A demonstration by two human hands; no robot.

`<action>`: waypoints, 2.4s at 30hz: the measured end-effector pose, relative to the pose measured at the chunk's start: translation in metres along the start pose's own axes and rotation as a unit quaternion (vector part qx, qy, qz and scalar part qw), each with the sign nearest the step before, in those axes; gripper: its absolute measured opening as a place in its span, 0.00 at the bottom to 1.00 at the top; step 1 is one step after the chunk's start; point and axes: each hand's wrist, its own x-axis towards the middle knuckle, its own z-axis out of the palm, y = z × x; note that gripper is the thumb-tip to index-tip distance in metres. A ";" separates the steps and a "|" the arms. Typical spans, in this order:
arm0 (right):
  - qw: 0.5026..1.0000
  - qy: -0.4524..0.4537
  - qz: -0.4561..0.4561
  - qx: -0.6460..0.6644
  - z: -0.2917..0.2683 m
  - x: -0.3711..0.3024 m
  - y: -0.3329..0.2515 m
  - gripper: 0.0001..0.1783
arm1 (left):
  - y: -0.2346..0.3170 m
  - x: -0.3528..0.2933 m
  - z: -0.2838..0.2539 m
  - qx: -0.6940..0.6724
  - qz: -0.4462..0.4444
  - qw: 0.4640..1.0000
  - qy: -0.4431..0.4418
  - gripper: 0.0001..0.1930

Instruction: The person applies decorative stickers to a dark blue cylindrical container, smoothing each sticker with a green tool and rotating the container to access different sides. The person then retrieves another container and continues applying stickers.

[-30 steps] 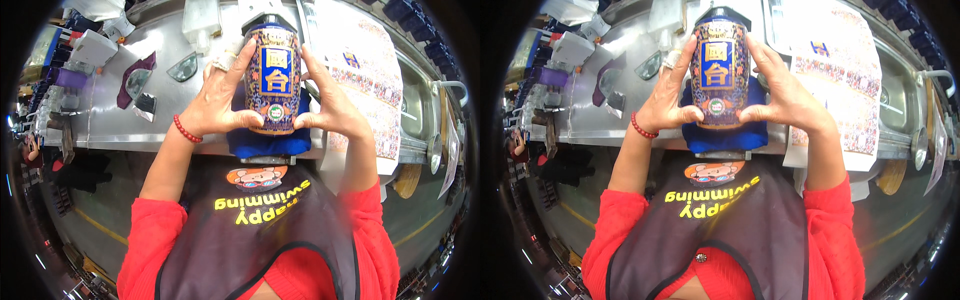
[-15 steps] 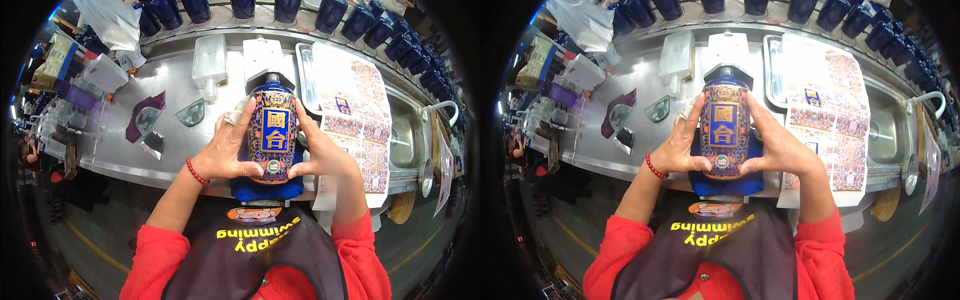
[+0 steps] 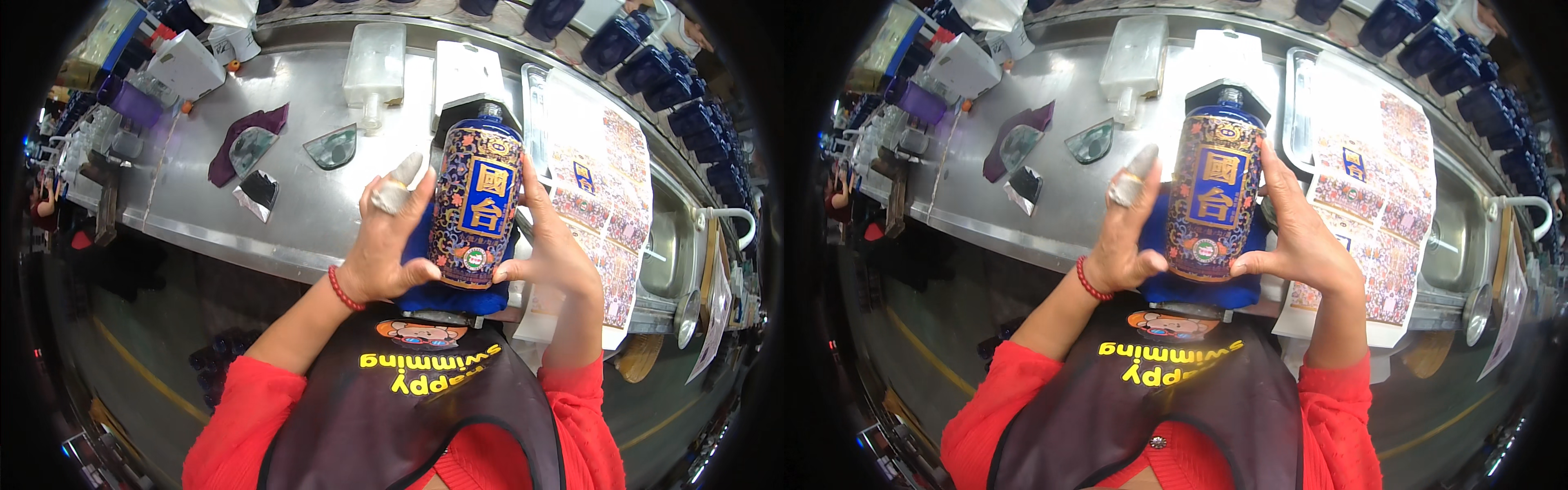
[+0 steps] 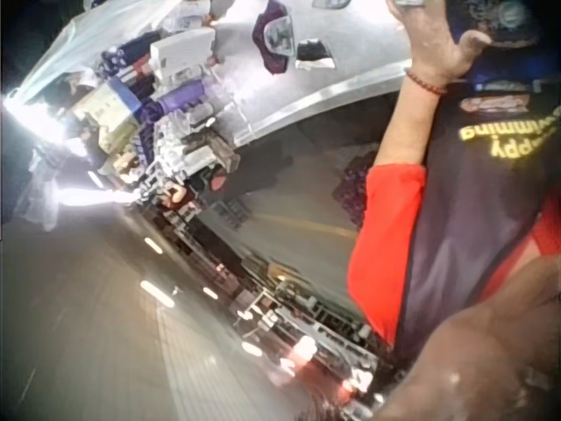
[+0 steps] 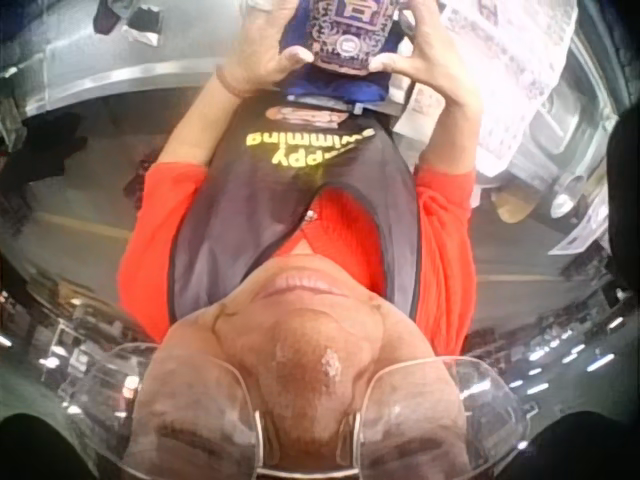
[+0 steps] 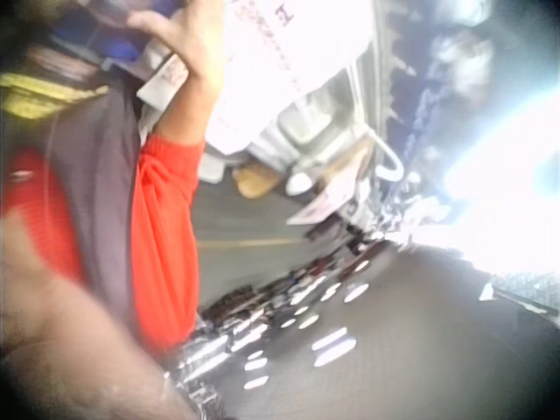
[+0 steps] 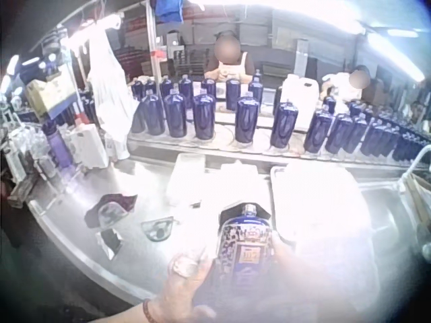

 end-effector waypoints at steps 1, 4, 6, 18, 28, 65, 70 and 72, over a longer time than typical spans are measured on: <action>1.000 -0.002 0.003 0.002 0.000 -0.001 0.000 0.83 | 0.008 -0.007 0.003 0.020 -0.014 1.000 -0.015 0.55; 1.000 -0.005 0.012 0.016 0.001 -0.001 0.001 0.84 | 0.015 -0.015 0.009 0.024 -0.019 0.999 -0.015 0.53; 1.000 -0.006 0.010 0.012 0.001 0.001 0.003 0.84 | 0.015 -0.017 0.010 0.030 -0.022 0.999 -0.009 0.52; 0.999 0.034 -0.007 0.010 0.009 -0.005 0.014 0.87 | -0.001 -0.003 0.002 -0.001 0.028 1.000 -0.007 0.42; 0.998 0.034 -0.059 0.000 0.010 -0.002 0.023 0.87 | -0.013 0.003 0.007 -0.088 0.041 0.995 -0.039 0.46; 0.998 0.011 -0.066 -0.006 0.003 0.000 0.018 0.88 | -0.012 0.042 -0.016 0.004 0.005 0.994 -0.107 0.55; 0.999 0.013 -0.024 0.036 -0.004 0.002 0.014 0.85 | -0.011 0.047 -0.019 -0.023 -0.016 0.995 -0.100 0.56; 0.999 0.011 -0.039 0.027 -0.008 0.004 0.011 0.77 | -0.013 0.052 -0.021 -0.013 -0.006 0.995 -0.097 0.57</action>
